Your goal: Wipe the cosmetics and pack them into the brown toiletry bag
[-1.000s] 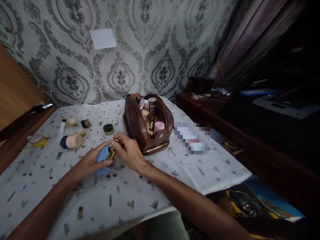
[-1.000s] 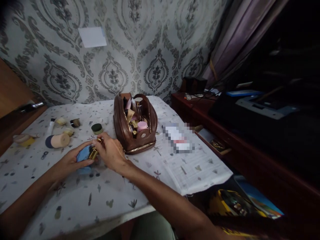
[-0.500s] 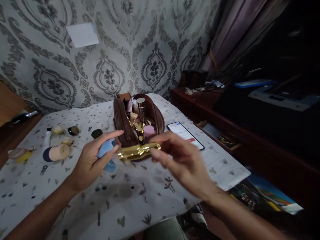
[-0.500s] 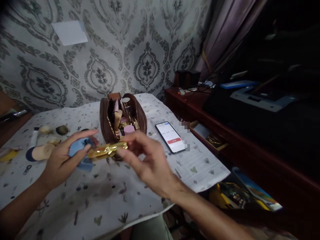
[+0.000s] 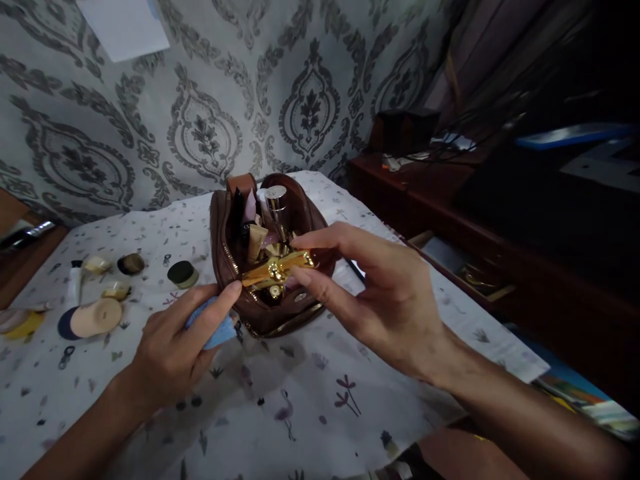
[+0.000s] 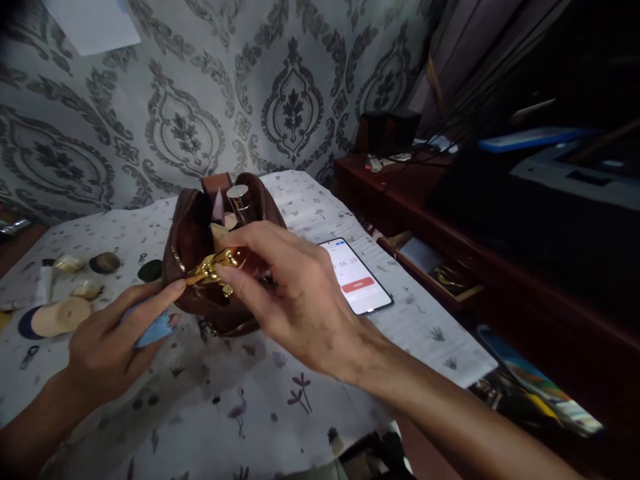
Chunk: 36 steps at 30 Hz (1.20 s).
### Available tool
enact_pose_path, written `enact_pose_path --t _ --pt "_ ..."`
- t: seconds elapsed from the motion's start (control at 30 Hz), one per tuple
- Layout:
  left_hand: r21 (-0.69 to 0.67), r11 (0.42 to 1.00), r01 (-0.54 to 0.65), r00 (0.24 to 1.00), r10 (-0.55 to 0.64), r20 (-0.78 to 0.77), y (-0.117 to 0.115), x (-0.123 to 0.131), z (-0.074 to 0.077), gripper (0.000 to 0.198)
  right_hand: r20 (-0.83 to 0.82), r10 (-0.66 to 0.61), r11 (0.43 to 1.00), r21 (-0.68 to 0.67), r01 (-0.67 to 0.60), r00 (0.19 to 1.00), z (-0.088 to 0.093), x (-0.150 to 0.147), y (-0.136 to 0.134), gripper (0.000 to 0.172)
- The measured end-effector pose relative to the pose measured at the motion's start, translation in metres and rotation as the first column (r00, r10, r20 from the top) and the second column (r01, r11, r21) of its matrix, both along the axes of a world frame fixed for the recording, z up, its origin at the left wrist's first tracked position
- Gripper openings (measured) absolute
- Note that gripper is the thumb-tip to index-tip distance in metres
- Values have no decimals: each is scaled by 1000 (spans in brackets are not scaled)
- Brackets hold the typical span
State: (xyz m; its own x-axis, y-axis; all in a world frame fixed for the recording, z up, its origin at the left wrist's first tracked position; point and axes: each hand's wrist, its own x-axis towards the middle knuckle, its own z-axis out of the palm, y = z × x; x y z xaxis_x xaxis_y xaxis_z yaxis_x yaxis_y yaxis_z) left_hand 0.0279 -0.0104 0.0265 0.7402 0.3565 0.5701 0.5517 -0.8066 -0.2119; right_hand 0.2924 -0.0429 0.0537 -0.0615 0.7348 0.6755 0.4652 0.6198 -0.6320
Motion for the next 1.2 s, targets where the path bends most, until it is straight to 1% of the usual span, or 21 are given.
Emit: enact_pose_path --t 0.07,0.13,0.23,0.3,0.37,0.43,0.47,0.53,0.6,0.7,0.8,0.87,0.9,0.97,1.03,1.1,1.2 --pt "13 1000 2 1000 -2 19 0 2 0 52 66 43 998 42 -46 997 0 0 7 14" --pt "1 1000 6 1000 -6 20 0 3 -1 49 122 82 995 51 -89 989 0 -1 13 16" --pt "-15 1000 8 1000 -7 27 -1 3 -1 45 167 146 989 10 -150 975 -1 -2 20 17" --pt "-18 1000 3 999 -3 32 -2 3 -1 44 131 174 985 -33 -171 976 -1 -4 22 16" --pt "-20 1000 -1 999 2 34 -2 4 -1 45 36 167 982 -98 -163 985 -1 -6 23 15" --pt "-18 1000 5 999 -4 33 -1 4 -1 47 -127 117 977 -165 -137 985 2 -9 24 15" --pt "-15 1000 8 999 -7 35 -1 4 -1 49 -231 83 973 -191 -129 969 4 -9 25 15" --pt "-13 1000 16 1000 -16 27 0 4 -1 52 -447 34 956 -246 -159 894 10 -11 28 18" --pt "-3 1000 21 1000 -21 19 1 4 -1 51 -598 19 911 -319 -260 801 16 -11 31 27" --pt "19 1000 21 1000 -22 16 1 4 0 49 -704 39 797 -406 -447 709 23 -9 36 36" --pt "20 999 25 1000 -25 18 0 4 0 47 -749 85 698 -426 -576 657 26 -7 38 34" --pt "17 1000 22 1000 -23 18 0 5 0 48 -754 106 646 -443 -621 648 27 -5 37 32" --pt "16 1000 17 1000 -18 18 0 5 0 48 -751 113 629 -453 -631 651 28 -5 36 36" --pt "14 1000 9 1000 -9 18 0 5 -1 49 -738 122 625 -462 -629 664 27 -4 35 50" --pt "9 1000 10 1000 -10 25 0 5 -2 48 -716 140 642 -460 -613 684 26 -4 35 58" --pt "9 1000 17 999 -18 31 0 6 -2 47 -679 177 654 -460 -601 712 26 -5 35 57" --pt "24 1000 16 999 -17 37 0 6 -2 47 -613 230 679 -455 -576 756 26 -7 36 49"
